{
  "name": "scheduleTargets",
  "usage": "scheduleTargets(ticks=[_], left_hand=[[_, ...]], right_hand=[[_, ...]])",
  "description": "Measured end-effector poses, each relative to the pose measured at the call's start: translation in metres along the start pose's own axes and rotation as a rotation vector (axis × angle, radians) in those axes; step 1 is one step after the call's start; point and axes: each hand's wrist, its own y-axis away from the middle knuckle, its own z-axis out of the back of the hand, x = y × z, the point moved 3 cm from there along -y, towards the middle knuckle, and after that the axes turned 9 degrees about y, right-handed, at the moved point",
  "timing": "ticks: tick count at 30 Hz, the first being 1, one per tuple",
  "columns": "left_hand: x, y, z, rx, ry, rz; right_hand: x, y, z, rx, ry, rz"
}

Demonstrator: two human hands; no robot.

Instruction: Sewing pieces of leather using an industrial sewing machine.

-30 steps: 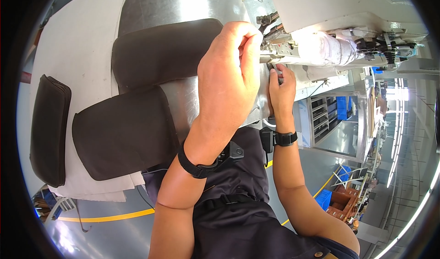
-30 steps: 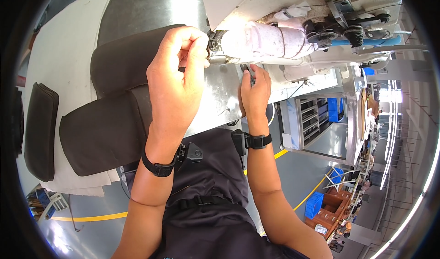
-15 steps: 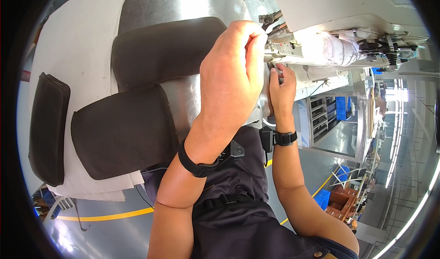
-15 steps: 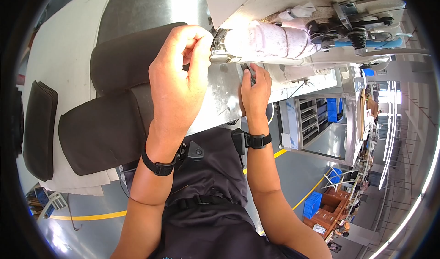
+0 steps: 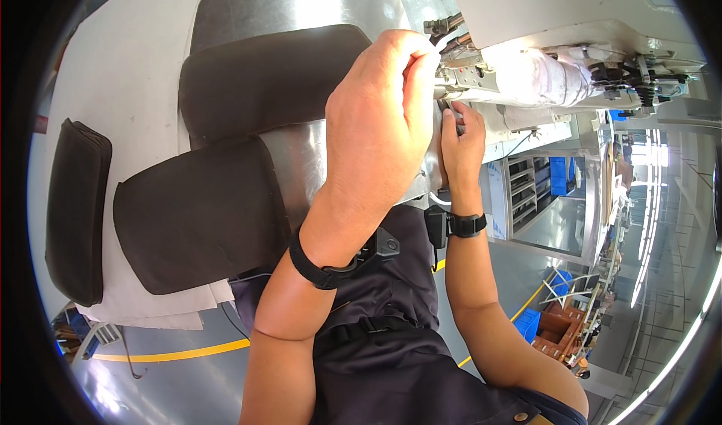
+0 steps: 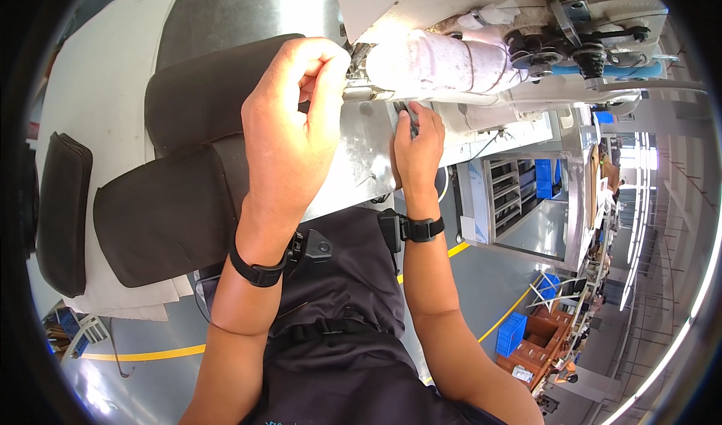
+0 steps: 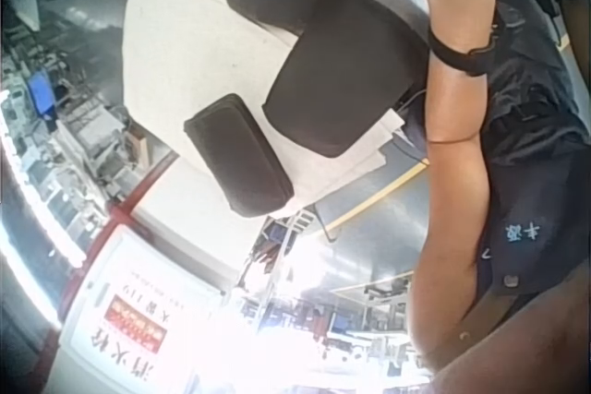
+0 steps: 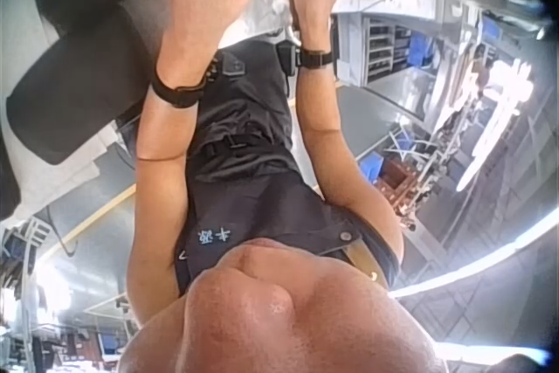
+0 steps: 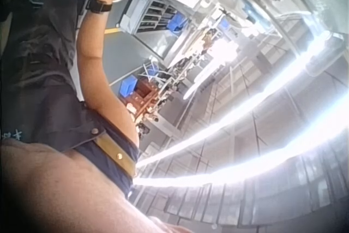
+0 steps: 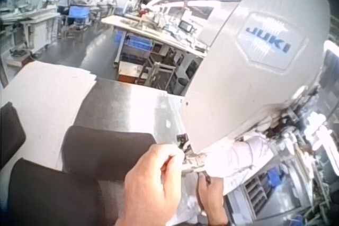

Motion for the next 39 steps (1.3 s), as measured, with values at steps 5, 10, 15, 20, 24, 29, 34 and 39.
scheduleTargets(ticks=[5,10,15,20,24,29,34,39], left_hand=[[-0.0004,0.0,-0.0005,-0.002,-0.005,0.014],[-0.0001,-0.0003,0.0,0.002,-0.042,-0.019],[0.0021,0.0005,-0.0009,0.002,-0.031,-0.027],[0.0043,0.0015,0.0003,-0.019,0.004,-0.017],[0.0037,0.0031,0.0004,-0.019,0.065,0.028],[0.0008,0.0032,0.0012,-0.016,0.013,0.002],[0.0009,0.0028,-0.001,-0.039,0.021,-0.029],[0.0015,0.0033,-0.0003,-0.03,0.032,-0.011]], right_hand=[[0.0007,0.0001,0.0001,-0.003,-0.024,-0.01],[0.0004,-0.0004,0.0003,0.003,-0.025,-0.001],[-0.0002,-0.0005,-0.0001,0.002,-0.018,0.006],[-0.0002,-0.0011,-0.0006,0.009,-0.015,0.003],[0.0,-0.0006,-0.0002,0.001,-0.02,0.002],[0.0,-0.0009,-0.0003,0.001,-0.012,0.017],[-0.0002,-0.0006,0.0001,0.0,-0.021,0.016],[0.0003,-0.0005,0.0,0.0,-0.02,0.015]])
